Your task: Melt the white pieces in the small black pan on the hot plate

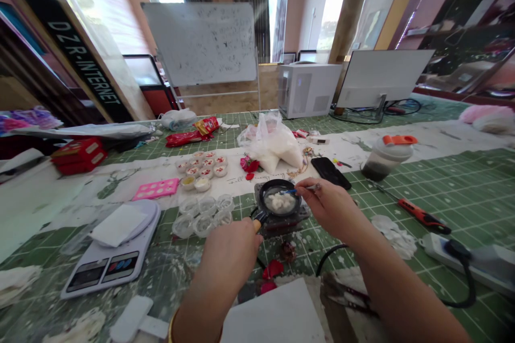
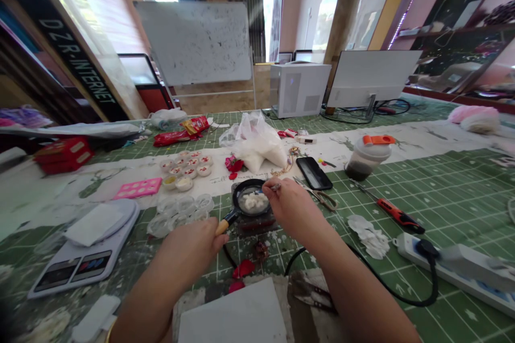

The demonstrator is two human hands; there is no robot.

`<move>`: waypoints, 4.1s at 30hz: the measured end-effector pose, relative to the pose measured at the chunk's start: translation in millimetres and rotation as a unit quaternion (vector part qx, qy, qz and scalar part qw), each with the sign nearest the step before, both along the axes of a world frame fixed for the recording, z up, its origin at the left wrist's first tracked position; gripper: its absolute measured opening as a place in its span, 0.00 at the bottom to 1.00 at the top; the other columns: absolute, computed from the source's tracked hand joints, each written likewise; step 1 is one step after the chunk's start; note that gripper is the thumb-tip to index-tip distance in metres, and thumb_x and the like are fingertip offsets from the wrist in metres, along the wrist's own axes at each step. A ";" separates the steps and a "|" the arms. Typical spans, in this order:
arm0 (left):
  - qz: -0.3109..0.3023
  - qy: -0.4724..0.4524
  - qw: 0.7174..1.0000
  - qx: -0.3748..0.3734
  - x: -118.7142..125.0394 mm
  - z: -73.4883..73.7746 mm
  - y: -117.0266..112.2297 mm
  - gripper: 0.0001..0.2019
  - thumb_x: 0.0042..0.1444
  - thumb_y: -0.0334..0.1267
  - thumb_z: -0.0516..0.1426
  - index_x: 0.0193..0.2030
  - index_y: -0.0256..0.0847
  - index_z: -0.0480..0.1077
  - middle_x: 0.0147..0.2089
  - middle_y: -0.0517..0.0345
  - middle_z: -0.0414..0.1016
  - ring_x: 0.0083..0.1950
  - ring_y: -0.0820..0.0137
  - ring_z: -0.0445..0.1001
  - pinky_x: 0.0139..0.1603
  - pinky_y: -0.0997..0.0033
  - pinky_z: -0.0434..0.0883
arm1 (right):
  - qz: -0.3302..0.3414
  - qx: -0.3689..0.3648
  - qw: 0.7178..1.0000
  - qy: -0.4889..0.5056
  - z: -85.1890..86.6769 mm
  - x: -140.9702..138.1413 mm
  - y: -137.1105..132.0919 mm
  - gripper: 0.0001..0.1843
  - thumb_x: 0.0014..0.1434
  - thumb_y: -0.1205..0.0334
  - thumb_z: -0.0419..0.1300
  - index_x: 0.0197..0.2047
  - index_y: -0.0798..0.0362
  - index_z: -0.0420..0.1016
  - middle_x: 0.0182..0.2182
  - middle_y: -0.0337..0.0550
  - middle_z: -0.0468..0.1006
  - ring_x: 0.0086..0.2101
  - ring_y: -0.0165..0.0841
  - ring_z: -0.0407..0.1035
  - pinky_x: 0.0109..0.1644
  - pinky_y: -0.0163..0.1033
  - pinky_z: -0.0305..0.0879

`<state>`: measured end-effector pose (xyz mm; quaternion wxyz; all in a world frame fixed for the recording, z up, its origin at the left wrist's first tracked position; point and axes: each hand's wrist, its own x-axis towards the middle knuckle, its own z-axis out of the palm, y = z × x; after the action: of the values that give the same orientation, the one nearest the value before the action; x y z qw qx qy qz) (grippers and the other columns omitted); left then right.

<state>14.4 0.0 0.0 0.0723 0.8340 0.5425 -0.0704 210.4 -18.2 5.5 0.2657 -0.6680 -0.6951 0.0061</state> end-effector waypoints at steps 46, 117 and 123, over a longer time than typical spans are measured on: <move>-0.002 0.010 1.000 -0.008 2.3 1.5 0.1 0.11 0.53 0.44 0.46 0.33 0.41 0.64 0.28 0.53 0.72 0.30 0.63 0.72 0.28 0.68 0.63 | 0.066 0.015 0.996 0.061 -1.1 -9.2 -6.7 0.13 0.58 0.60 0.46 0.38 0.52 0.70 0.33 0.43 0.74 0.36 0.32 0.66 0.41 0.36 0.60; -0.011 0.005 1.000 0.007 0.9 -0.1 -1.8 0.12 0.54 0.44 0.45 0.31 0.41 0.64 0.27 0.54 0.71 0.29 0.64 0.72 0.27 0.68 0.63 | 0.036 -0.005 0.999 0.007 6.2 -0.5 -10.5 0.14 0.58 0.59 0.45 0.37 0.51 0.70 0.30 0.41 0.73 0.32 0.31 0.66 0.36 0.34 0.58; -0.006 0.013 1.000 0.010 1.2 0.3 -1.2 0.12 0.53 0.44 0.46 0.31 0.40 0.64 0.28 0.53 0.72 0.29 0.64 0.72 0.27 0.68 0.63 | 0.028 -0.017 0.998 0.045 8.3 0.5 -13.3 0.11 0.57 0.58 0.46 0.38 0.50 0.67 0.28 0.39 0.72 0.30 0.30 0.66 0.34 0.34 0.57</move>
<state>15.6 -1.2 0.3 0.0562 0.8368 0.5393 -0.0758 210.9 -31.5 13.8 0.2848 -0.6518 -0.7007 0.0552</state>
